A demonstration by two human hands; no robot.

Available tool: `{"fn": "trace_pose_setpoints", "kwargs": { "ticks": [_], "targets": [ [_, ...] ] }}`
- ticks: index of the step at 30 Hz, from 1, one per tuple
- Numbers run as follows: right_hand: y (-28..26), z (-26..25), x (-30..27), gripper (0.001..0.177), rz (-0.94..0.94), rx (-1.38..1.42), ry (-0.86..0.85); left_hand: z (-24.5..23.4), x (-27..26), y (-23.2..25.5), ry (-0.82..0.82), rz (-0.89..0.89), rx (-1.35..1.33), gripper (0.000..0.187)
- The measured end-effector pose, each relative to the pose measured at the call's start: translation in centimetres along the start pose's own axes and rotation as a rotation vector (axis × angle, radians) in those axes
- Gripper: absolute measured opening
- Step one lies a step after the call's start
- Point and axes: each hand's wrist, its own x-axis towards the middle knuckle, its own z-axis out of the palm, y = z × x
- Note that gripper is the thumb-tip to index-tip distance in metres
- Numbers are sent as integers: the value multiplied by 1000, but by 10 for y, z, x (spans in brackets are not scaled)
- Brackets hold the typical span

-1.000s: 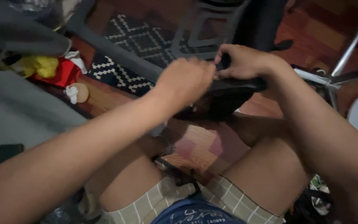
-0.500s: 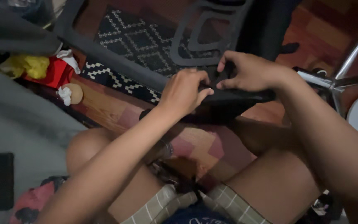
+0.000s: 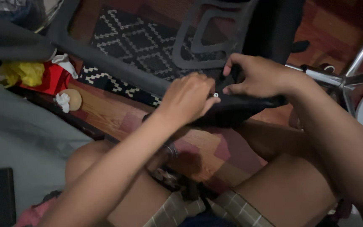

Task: The person sits on the floor and uses a small metal tool to tighten screws on the underside of an office chair seat. They repeatedly insert and turn the tool in screw holes along the seat frame.

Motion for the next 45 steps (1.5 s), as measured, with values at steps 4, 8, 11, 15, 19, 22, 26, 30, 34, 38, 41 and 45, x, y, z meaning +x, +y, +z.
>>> {"fn": "trace_pose_setpoints", "kwargs": {
  "ticks": [4, 8, 11, 15, 19, 22, 26, 30, 34, 38, 41, 45],
  "targets": [
    [-5, 1, -1, 56, -44, -27, 25, 6, 0, 6, -16, -104, -34, 22],
    [-7, 0, 1, 55, -1, -11, 16, 9, -1, 3, 13, -56, 25, 18],
    [-3, -1, 0, 56, -28, -20, 17, 11, -3, -1, 59, 68, 16, 14],
    [0, 1, 2, 53, -171, 33, 55, 8, 0, -11, 32, 180, 55, 14],
    [1, 1, 3, 54, -43, 33, 16, -1, 6, -10, 3, 184, 29, 15],
    [3, 1, 3, 54, -77, 38, 34, -12, 2, 1, -31, -5, -123, 22],
    [11, 2, 7, 54, -121, 22, 55, -26, -7, 7, 22, -125, -344, 17],
    [10, 0, 10, 56, -199, 10, 71, -31, -13, 8, 101, -27, -497, 15],
    [10, -2, 9, 55, -133, 37, 38, -26, -9, 8, 108, 17, -440, 10],
    [9, 1, 9, 55, -66, 17, 24, -23, -17, 6, 18, -84, -374, 11],
    [10, 0, 9, 56, -100, -12, 45, -22, -21, 6, 96, -22, -327, 10],
    [8, 0, 8, 54, -126, 32, 55, -19, -22, 5, 90, -19, -269, 8]
  ]
}}
